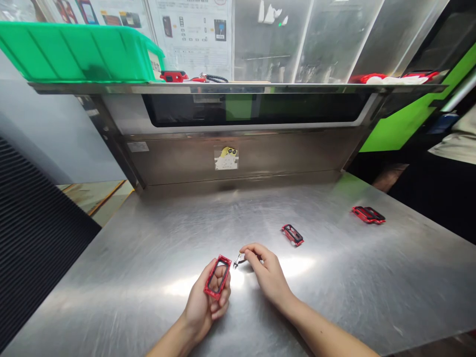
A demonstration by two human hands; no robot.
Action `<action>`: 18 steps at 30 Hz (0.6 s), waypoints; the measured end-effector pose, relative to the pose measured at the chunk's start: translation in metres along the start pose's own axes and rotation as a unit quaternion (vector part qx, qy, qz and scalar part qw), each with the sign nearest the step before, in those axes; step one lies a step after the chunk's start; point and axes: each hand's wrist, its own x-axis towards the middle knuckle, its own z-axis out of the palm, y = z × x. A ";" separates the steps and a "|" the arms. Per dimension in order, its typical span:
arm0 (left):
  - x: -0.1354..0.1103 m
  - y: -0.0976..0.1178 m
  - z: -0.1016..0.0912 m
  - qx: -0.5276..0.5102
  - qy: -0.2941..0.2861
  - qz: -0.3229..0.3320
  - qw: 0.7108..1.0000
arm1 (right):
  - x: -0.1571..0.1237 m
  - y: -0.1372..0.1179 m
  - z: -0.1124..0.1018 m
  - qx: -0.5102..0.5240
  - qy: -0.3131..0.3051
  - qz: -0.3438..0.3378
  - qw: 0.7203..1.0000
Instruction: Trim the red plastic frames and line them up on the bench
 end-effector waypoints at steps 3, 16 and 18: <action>0.000 0.000 0.000 0.005 0.003 0.001 1.000 | -0.001 0.000 0.001 0.017 -0.008 0.020 1.000; -0.001 -0.001 0.000 0.010 -0.015 0.008 1.000 | -0.003 0.002 0.004 0.035 0.045 0.013 0.998; -0.001 -0.002 0.000 0.009 -0.019 0.011 1.000 | -0.003 0.001 0.004 0.044 0.020 0.011 0.999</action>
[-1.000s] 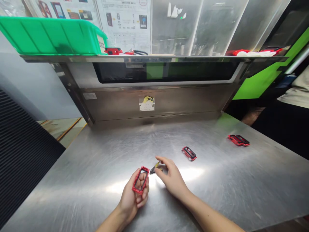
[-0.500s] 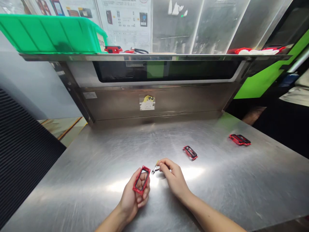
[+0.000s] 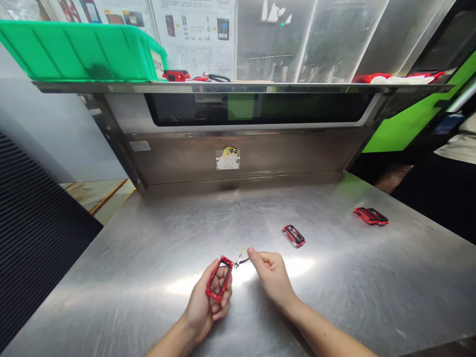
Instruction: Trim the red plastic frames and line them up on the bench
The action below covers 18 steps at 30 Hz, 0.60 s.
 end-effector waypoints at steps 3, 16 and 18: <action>0.000 -0.001 -0.001 -0.007 -0.011 0.001 1.000 | 0.000 -0.001 0.000 0.010 -0.025 0.005 1.000; -0.003 0.004 -0.004 -0.086 -0.094 -0.060 0.990 | -0.001 -0.002 0.000 0.008 -0.045 0.008 0.999; -0.004 0.004 -0.004 -0.088 -0.101 -0.065 0.989 | -0.001 -0.002 0.000 0.009 -0.044 0.008 0.999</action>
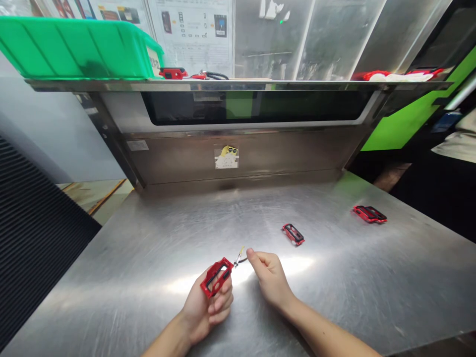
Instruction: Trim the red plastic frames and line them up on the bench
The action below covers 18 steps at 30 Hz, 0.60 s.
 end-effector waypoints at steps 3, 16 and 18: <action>-0.001 0.000 0.000 -0.002 -0.001 -0.006 1.000 | 0.000 0.000 0.000 0.001 0.003 -0.002 1.000; -0.001 -0.001 0.004 0.051 -0.002 -0.009 0.999 | -0.001 0.000 0.001 0.015 0.020 -0.035 0.999; -0.001 -0.001 0.003 0.051 0.001 -0.010 0.999 | -0.001 0.001 0.002 0.017 0.021 -0.037 0.999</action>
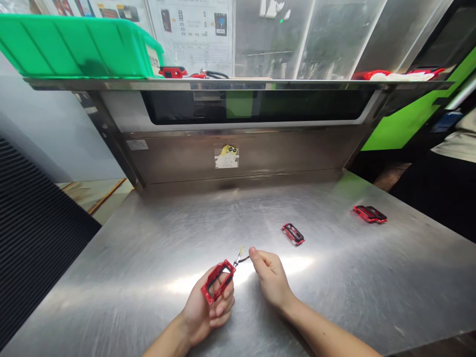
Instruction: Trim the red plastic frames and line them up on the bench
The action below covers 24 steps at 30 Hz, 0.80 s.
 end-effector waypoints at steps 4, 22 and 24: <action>0.000 -0.001 -0.001 -0.005 0.003 -0.006 1.000 | 0.000 0.001 0.000 -0.004 -0.003 0.003 1.000; 0.001 -0.001 0.000 -0.012 0.005 -0.001 1.000 | 0.000 -0.001 0.000 -0.023 0.009 0.008 1.000; 0.002 -0.002 0.001 0.002 0.022 -0.002 1.000 | 0.000 -0.001 0.000 -0.022 0.005 0.011 1.000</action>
